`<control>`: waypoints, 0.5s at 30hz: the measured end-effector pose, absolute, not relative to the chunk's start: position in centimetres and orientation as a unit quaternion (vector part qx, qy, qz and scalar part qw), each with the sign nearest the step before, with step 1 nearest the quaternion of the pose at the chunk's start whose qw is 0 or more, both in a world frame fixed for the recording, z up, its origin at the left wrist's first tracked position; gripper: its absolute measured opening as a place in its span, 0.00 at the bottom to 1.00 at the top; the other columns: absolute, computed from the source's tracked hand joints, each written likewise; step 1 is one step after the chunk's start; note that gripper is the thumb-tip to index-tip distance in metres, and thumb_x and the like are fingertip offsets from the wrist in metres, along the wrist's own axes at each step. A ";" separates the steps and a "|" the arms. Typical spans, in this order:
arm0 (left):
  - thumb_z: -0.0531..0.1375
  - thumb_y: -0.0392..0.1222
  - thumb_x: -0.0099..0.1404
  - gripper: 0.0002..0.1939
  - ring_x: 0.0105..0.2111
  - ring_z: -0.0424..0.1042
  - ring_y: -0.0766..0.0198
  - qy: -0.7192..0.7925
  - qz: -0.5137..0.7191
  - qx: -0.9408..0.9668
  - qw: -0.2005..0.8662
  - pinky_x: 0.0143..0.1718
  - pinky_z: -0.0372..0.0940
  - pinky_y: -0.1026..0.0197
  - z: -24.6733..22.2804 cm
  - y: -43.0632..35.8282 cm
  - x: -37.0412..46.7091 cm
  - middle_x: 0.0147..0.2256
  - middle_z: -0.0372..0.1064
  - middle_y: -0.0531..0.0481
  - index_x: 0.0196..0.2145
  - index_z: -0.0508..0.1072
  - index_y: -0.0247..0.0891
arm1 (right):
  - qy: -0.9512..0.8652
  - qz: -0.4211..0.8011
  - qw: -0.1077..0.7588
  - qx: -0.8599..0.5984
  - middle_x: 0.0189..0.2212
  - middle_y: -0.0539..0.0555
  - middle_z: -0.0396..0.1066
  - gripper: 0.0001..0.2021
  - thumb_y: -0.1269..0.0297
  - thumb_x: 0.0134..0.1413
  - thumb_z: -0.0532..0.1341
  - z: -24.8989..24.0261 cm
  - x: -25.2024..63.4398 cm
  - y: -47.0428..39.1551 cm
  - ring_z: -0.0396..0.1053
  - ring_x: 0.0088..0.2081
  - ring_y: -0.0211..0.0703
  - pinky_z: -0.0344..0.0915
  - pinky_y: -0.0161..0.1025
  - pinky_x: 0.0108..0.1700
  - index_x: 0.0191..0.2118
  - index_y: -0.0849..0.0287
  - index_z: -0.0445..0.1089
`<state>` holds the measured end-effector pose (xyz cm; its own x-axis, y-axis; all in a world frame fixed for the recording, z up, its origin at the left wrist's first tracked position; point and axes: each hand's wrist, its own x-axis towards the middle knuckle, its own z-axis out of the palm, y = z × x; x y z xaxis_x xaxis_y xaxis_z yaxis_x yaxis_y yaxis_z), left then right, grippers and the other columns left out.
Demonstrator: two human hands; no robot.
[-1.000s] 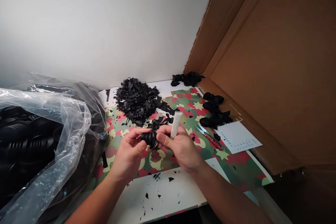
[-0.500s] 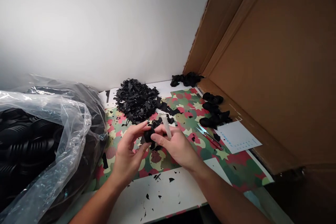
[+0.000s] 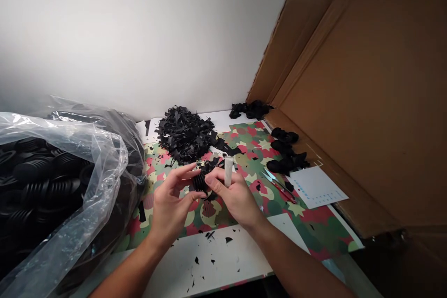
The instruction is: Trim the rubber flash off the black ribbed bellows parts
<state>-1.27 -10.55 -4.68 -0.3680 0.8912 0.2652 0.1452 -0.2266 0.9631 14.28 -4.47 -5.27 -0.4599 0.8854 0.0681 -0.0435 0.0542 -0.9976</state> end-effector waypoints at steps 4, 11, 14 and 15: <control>0.77 0.34 0.48 0.24 0.42 0.83 0.53 0.506 0.648 0.430 0.373 0.36 0.79 0.61 -4.5 -10.3 -1.3 0.36 0.83 0.48 0.44 0.82 0.43 | -0.588 0.619 0.410 -0.321 0.24 0.48 0.63 0.22 0.44 0.60 0.63 -4.9 14.4 -4.8 0.60 0.28 0.38 0.60 0.37 0.33 0.25 0.56 0.68; 0.77 0.35 0.49 0.22 0.39 0.82 0.55 0.509 0.638 0.422 0.395 0.34 0.76 0.61 -4.7 -10.0 -2.0 0.37 0.82 0.46 0.44 0.82 0.42 | -0.561 0.652 0.396 -0.323 0.21 0.46 0.59 0.21 0.43 0.60 0.62 -5.6 14.2 -4.8 0.52 0.23 0.36 0.51 0.36 0.25 0.28 0.57 0.71; 0.71 0.35 0.58 0.12 0.37 0.79 0.58 0.541 0.571 0.539 0.302 0.36 0.75 0.60 -4.6 -10.3 -2.2 0.37 0.79 0.46 0.42 0.83 0.43 | -0.563 0.593 0.442 -0.367 0.25 0.48 0.65 0.16 0.49 0.63 0.59 -6.3 14.6 -4.4 0.51 0.21 0.36 0.49 0.36 0.22 0.33 0.56 0.73; 0.68 0.34 0.61 0.11 0.37 0.79 0.58 0.549 0.531 0.590 0.262 0.38 0.75 0.59 -4.4 -10.6 -2.2 0.37 0.78 0.46 0.42 0.83 0.44 | -0.568 0.554 0.472 -0.384 0.27 0.50 0.67 0.13 0.53 0.62 0.59 -6.6 14.9 -4.2 0.52 0.21 0.36 0.49 0.36 0.22 0.33 0.55 0.72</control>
<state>-2.15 -10.59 -4.44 -0.1663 0.9261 0.3387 0.3685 -0.2602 0.8925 14.87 -4.24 -6.59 -0.2585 0.9596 0.1115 -0.0863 0.0920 -0.9920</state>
